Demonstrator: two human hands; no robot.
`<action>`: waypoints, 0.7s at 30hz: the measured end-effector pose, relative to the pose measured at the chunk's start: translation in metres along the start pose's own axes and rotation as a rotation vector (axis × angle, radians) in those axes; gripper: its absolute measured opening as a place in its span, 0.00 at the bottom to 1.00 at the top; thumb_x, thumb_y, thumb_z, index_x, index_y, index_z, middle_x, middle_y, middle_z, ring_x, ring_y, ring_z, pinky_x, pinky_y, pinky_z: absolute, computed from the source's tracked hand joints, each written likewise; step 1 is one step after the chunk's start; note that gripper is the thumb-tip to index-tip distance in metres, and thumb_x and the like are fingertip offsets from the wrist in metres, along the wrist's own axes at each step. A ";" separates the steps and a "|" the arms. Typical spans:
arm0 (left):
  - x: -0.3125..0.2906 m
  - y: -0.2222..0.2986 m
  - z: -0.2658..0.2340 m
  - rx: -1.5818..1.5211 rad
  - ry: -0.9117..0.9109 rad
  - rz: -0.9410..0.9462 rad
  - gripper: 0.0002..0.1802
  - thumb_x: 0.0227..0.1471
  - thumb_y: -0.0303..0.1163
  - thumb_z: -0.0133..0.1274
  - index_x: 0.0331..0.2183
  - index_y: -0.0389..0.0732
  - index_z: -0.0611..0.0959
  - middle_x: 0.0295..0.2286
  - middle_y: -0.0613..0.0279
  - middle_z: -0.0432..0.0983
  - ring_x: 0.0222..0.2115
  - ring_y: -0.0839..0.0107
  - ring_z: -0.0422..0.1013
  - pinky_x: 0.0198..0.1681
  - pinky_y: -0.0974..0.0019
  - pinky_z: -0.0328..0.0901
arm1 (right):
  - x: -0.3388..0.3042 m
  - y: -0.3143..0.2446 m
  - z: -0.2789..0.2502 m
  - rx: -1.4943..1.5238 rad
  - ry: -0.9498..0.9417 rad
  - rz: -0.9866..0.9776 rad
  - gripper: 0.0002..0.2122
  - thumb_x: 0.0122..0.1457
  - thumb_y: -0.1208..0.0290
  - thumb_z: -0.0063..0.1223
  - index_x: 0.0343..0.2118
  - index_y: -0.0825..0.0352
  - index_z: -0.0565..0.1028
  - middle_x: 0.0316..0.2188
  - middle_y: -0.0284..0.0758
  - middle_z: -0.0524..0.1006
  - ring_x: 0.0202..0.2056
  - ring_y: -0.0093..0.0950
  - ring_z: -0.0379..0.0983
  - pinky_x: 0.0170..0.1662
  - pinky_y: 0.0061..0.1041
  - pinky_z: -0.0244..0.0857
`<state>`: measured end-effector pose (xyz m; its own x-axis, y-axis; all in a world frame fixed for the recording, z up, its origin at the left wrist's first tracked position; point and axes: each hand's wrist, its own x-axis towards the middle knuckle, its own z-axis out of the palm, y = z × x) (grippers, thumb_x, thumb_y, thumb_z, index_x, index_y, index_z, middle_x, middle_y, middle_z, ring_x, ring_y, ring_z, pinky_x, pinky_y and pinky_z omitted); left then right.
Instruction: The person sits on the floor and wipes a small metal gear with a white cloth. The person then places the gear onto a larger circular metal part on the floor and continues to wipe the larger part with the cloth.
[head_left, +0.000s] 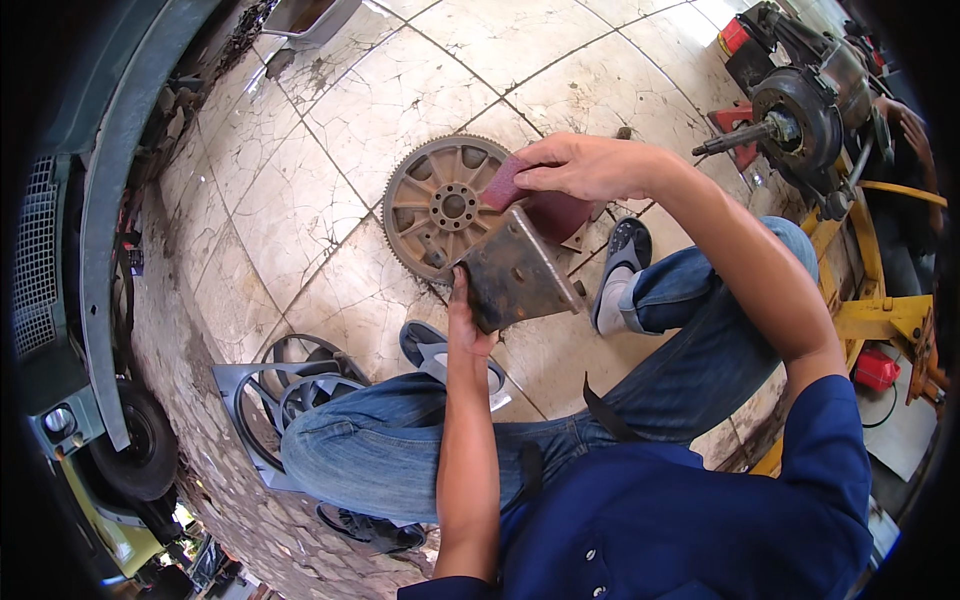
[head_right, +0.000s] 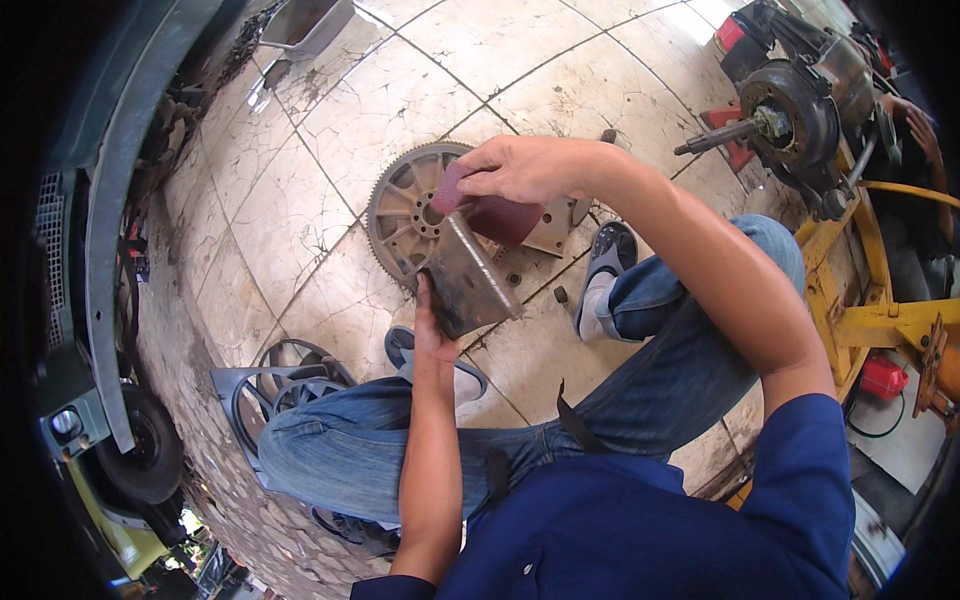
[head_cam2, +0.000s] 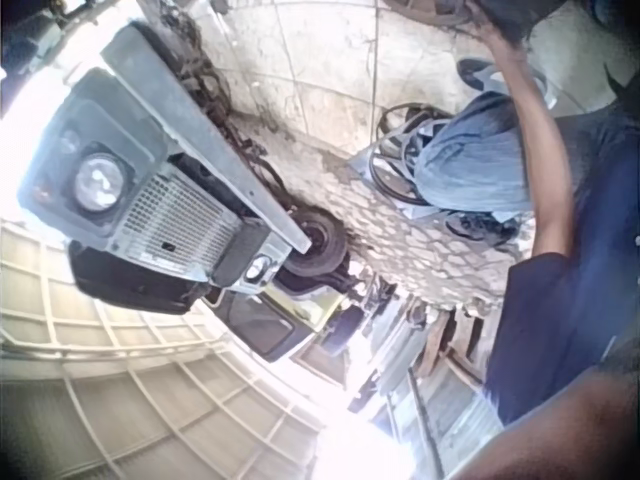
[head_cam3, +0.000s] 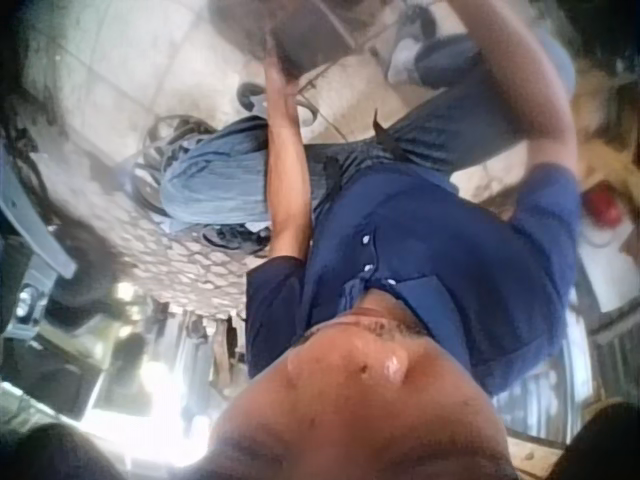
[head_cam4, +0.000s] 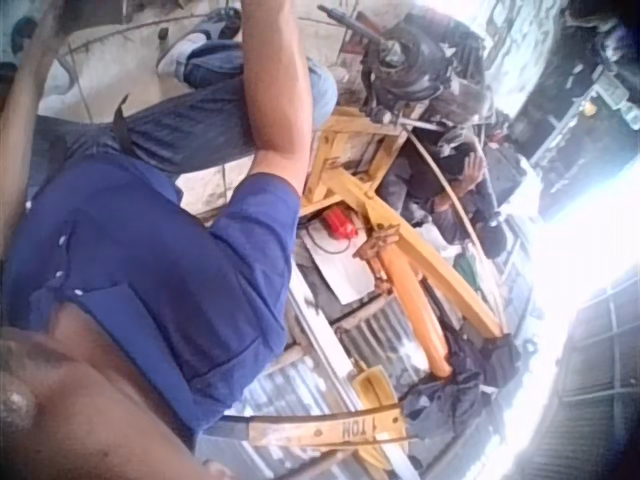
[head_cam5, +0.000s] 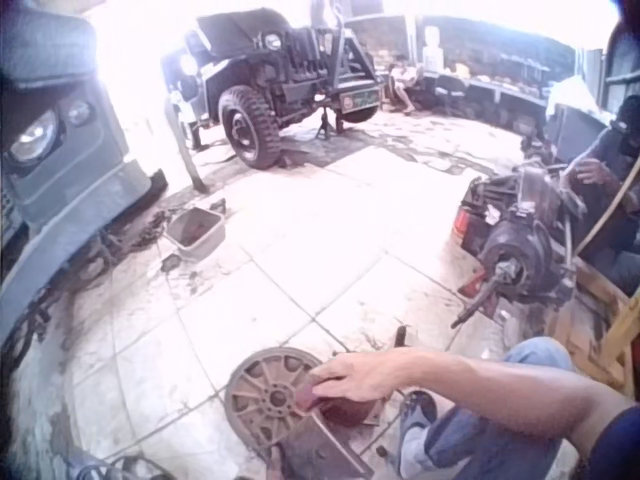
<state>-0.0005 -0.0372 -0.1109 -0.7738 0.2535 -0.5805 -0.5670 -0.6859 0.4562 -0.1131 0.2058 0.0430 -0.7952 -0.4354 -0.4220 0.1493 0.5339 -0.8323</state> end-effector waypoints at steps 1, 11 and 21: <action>-0.002 0.001 0.004 -0.032 -0.023 -0.021 0.32 0.59 0.52 0.53 0.57 0.41 0.71 0.50 0.58 0.75 0.48 0.61 0.75 0.52 0.53 0.71 | -0.001 -0.006 -0.004 0.050 -0.066 0.006 0.16 0.67 0.63 0.47 0.54 0.62 0.75 0.44 0.35 0.79 0.43 0.28 0.71 0.51 0.29 0.65; -0.007 -0.027 -0.003 -0.116 -0.115 -0.057 0.24 0.52 0.46 0.60 0.48 0.45 0.77 0.32 0.62 0.79 0.31 0.67 0.77 0.30 0.59 0.72 | 0.012 0.002 0.011 -0.182 0.091 -0.338 0.13 0.65 0.72 0.46 0.49 0.68 0.76 0.43 0.42 0.81 0.45 0.37 0.78 0.51 0.31 0.69; -0.016 -0.045 0.017 -0.062 -0.037 -0.169 0.36 0.52 0.69 0.48 0.45 0.45 0.78 0.34 0.60 0.81 0.27 0.65 0.79 0.31 0.58 0.74 | 0.019 0.028 0.051 -0.762 0.149 -0.756 0.18 0.64 0.70 0.41 0.55 0.54 0.75 0.53 0.38 0.76 0.57 0.36 0.70 0.61 0.39 0.61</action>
<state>0.0324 0.0008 -0.1108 -0.6798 0.3928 -0.6194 -0.6720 -0.6720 0.3113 -0.0939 0.1758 -0.0068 -0.5992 -0.7760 0.1970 -0.7731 0.4969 -0.3942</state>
